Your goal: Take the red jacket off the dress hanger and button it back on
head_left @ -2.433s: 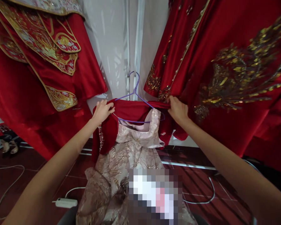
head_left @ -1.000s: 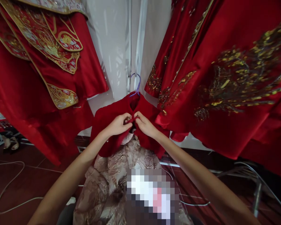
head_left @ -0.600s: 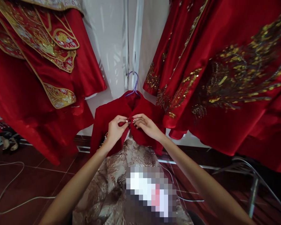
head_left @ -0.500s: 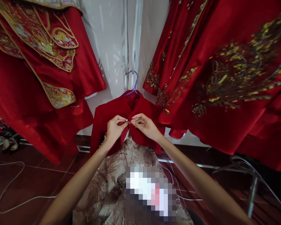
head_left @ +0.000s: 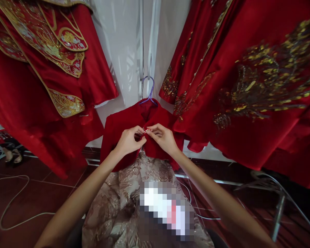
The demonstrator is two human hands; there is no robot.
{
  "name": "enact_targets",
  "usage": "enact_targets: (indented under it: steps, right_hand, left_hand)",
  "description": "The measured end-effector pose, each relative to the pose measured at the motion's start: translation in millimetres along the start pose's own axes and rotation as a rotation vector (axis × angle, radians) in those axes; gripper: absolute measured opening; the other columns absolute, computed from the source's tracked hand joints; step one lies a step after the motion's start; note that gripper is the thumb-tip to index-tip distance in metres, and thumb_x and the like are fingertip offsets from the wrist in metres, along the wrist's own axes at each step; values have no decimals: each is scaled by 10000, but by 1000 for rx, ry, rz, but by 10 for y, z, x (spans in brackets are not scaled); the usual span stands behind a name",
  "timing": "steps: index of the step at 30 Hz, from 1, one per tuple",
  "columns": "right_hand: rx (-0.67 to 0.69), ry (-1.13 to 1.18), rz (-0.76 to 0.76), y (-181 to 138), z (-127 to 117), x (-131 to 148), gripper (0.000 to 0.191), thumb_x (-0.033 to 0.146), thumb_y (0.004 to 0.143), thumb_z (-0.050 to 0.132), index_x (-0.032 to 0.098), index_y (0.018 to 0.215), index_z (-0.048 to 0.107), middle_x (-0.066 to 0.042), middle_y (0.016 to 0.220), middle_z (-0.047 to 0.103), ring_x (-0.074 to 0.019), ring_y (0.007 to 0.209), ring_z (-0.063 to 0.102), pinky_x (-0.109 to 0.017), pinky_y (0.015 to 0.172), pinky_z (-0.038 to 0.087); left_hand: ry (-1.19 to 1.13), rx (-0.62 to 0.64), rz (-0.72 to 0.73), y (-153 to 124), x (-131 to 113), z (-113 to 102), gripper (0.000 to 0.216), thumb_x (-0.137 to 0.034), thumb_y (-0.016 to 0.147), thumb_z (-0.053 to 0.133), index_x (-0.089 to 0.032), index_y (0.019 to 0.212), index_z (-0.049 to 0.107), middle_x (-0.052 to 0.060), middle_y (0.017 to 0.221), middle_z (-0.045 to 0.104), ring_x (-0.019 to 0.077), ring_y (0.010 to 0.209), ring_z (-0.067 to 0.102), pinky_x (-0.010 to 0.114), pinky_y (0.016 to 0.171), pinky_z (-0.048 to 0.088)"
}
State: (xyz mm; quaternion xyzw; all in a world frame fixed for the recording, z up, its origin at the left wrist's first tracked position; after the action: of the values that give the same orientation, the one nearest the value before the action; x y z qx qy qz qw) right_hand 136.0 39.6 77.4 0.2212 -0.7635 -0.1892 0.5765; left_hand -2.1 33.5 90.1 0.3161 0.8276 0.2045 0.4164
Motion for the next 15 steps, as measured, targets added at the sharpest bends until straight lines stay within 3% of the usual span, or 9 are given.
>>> enact_targets:
  steps: [7,15]
  right_hand:
    - [-72,-15,-21,-41,-71,40,261,364,745,648,233,965,700,-33,948,701,-200,835,667,-366,820,544]
    - [-11,-1,-24,-59,-27,24,336,338,743,649,261,1070,663,-33,990,669,-186,851,656,-358,804,565]
  left_hand:
    - [123,39,32,42,-66,-3,59,-220,751,543,-188,778,584,20,804,669,143,712,623,254,688,481]
    - [261,60,57,62,-131,18,54,-228,749,533,-191,770,566,24,775,651,150,685,599,260,654,449]
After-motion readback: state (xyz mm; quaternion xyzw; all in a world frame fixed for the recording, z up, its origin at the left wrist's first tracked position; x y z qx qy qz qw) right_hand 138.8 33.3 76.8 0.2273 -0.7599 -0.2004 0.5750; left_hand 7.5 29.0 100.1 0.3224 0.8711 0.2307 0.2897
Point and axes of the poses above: each hand's wrist, its own y-axis towards the middle knuckle, its own z-axis out of the palm, x = y × z, the point moved 7 cm from there along y, towards the middle knuckle
